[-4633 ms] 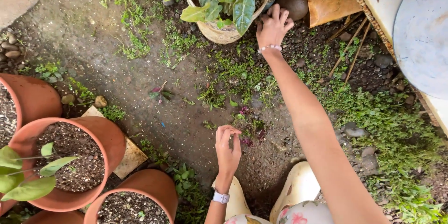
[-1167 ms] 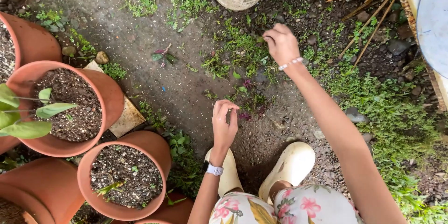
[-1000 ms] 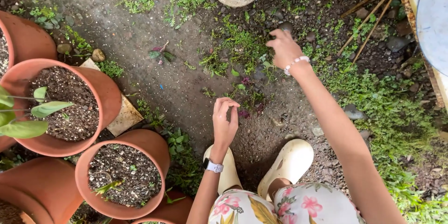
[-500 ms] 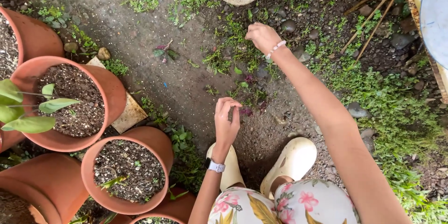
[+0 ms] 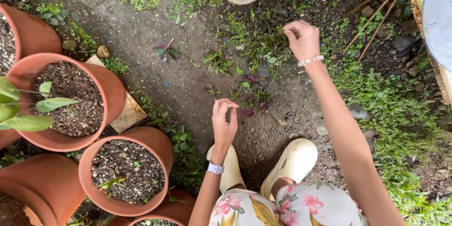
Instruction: Hand-weeding a small patch of ground between potted plants in a garden.
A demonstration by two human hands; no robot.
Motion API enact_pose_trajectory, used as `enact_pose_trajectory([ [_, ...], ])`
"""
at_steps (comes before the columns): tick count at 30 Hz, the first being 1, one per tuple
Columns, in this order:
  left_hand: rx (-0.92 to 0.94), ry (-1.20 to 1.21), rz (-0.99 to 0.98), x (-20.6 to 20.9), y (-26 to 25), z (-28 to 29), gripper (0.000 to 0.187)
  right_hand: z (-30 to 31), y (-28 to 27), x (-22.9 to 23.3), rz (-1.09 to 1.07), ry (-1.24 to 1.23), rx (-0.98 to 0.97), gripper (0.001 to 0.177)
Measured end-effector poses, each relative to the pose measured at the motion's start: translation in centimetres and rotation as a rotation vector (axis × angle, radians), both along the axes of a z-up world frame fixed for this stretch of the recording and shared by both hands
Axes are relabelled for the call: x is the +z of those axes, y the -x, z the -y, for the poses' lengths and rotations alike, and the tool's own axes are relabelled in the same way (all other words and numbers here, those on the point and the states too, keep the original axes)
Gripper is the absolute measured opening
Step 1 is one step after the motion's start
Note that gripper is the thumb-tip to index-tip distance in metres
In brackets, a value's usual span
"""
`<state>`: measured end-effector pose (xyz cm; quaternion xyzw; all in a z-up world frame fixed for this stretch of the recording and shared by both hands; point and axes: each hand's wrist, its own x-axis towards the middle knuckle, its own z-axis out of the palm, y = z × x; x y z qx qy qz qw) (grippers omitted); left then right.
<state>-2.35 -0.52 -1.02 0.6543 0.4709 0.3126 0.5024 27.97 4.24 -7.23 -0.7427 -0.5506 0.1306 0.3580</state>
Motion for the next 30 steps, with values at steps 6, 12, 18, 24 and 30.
enact_pose_trajectory([
  [6,-0.042,-0.023,0.026,0.5,-1.2,-0.2,0.019,2.5,1.5,4.7,-0.172,-0.042,-0.123,0.015],
  [12,-0.085,-0.026,0.001,0.1,-0.9,0.1,0.01,-0.4,4.9,9.3,-0.351,0.243,0.35,0.044],
  [18,-0.029,-0.016,0.018,0.8,-0.6,-0.1,0.017,0.9,3.3,2.3,0.256,0.418,0.165,0.041],
  [24,-0.036,0.009,0.004,0.7,-0.5,0.0,0.016,2.7,2.6,-0.2,0.124,0.225,-0.006,0.017],
  [30,-0.08,0.017,0.028,1.2,-1.3,0.0,0.017,0.5,8.1,7.8,-0.448,0.402,0.223,0.053],
])
